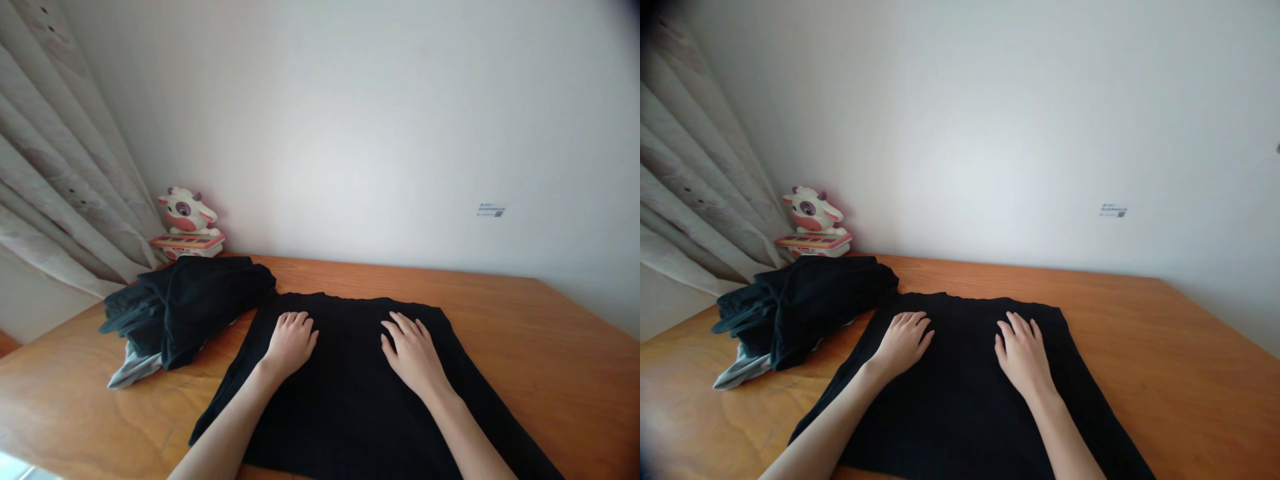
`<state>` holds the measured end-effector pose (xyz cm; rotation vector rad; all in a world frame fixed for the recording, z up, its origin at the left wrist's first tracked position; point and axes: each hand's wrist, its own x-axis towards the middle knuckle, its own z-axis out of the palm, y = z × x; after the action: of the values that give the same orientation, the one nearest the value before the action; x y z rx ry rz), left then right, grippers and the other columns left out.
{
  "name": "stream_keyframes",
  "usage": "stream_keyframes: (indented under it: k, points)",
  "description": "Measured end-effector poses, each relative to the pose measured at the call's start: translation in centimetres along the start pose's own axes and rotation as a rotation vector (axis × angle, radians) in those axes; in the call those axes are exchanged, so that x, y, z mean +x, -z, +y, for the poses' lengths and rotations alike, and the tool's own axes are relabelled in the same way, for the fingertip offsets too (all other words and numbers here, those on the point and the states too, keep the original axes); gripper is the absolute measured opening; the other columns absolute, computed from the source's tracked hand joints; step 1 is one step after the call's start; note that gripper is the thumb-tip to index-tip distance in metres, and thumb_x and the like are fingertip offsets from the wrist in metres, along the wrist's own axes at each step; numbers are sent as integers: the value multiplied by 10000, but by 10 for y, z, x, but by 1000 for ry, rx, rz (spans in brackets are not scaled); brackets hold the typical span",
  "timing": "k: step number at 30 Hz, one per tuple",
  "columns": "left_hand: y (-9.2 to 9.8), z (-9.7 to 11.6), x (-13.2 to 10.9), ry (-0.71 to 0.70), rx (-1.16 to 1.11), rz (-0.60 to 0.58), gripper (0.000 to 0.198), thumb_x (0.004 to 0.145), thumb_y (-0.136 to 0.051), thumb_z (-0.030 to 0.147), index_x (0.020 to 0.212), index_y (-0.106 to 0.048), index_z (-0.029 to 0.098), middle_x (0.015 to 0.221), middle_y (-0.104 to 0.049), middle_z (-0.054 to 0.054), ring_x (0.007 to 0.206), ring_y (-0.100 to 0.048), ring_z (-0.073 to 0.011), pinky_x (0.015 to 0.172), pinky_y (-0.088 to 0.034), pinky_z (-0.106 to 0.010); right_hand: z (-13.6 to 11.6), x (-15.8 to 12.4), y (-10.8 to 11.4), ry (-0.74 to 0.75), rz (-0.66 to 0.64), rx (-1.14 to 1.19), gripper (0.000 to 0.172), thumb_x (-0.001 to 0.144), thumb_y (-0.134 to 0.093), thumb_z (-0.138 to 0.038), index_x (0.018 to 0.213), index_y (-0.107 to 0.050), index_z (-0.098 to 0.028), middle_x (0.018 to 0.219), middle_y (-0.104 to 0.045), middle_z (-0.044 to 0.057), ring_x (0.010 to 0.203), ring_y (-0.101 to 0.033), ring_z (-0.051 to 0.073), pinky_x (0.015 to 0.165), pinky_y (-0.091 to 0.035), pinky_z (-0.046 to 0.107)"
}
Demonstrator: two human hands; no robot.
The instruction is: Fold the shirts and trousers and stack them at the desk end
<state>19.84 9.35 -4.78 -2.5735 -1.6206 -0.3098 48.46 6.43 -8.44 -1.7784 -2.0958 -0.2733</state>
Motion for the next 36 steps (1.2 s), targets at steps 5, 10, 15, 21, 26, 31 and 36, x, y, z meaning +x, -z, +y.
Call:
stream_keyframes:
  k: [5,10,15,21,26,31,36]
  points:
    - [5,42,-13,-371,-213,5,342,987,-524,292,1304,-620,208,1374,-630,-125,1244,-604,-289,1047,-500,-457,-53,-12,7,153,-220,224,486,1010,-395,-325,1447,-574,-207,1577,-484,101,1478,-406,276,1224,-288,531]
    - [0,54,-19,-428,-231,-26,355,996,-484,227,1336,-581,201,1418,-594,-129,1305,-567,-284,1109,-466,-467,-67,-17,2,91,-281,224,501,999,-381,-242,1465,-553,-182,1575,-484,110,1462,-431,275,1218,-310,517]
    - [8,50,-16,-390,-123,-21,243,992,-505,199,1185,-653,194,1208,-688,-111,1112,-653,-273,962,-544,-428,-63,-13,8,86,-276,245,449,1037,-384,-293,1425,-601,-231,1557,-511,101,1450,-450,275,1210,-322,523]
    - [16,65,-27,-422,-91,-35,192,1009,-501,264,991,-673,181,978,-714,-71,899,-676,-245,796,-568,-385,-57,-13,18,120,-349,292,458,1054,-367,-363,1454,-575,-286,1606,-448,68,1497,-377,243,1237,-266,503]
    - [11,68,-31,-434,-129,-14,162,956,-573,243,1076,-663,180,1053,-713,-89,937,-676,-253,816,-574,-388,-48,-12,26,114,-425,272,534,1063,-299,-513,1552,-434,-345,1680,-291,67,1556,-227,243,1258,-165,521]
    - [6,67,-28,-482,-282,61,195,981,-498,195,1054,-678,211,1040,-717,-73,904,-683,-229,810,-568,-380,-39,-6,19,-122,-413,184,660,1034,-241,-633,1595,-359,-305,1696,-220,108,1569,-148,321,1246,-108,578]
    - [2,70,-27,-517,-462,121,213,982,-476,168,987,-678,234,990,-710,-51,863,-672,-189,792,-556,-318,-25,3,7,-436,-347,10,655,1035,-233,-594,1605,-337,-289,1688,-243,155,1543,-188,421,1177,-117,699]
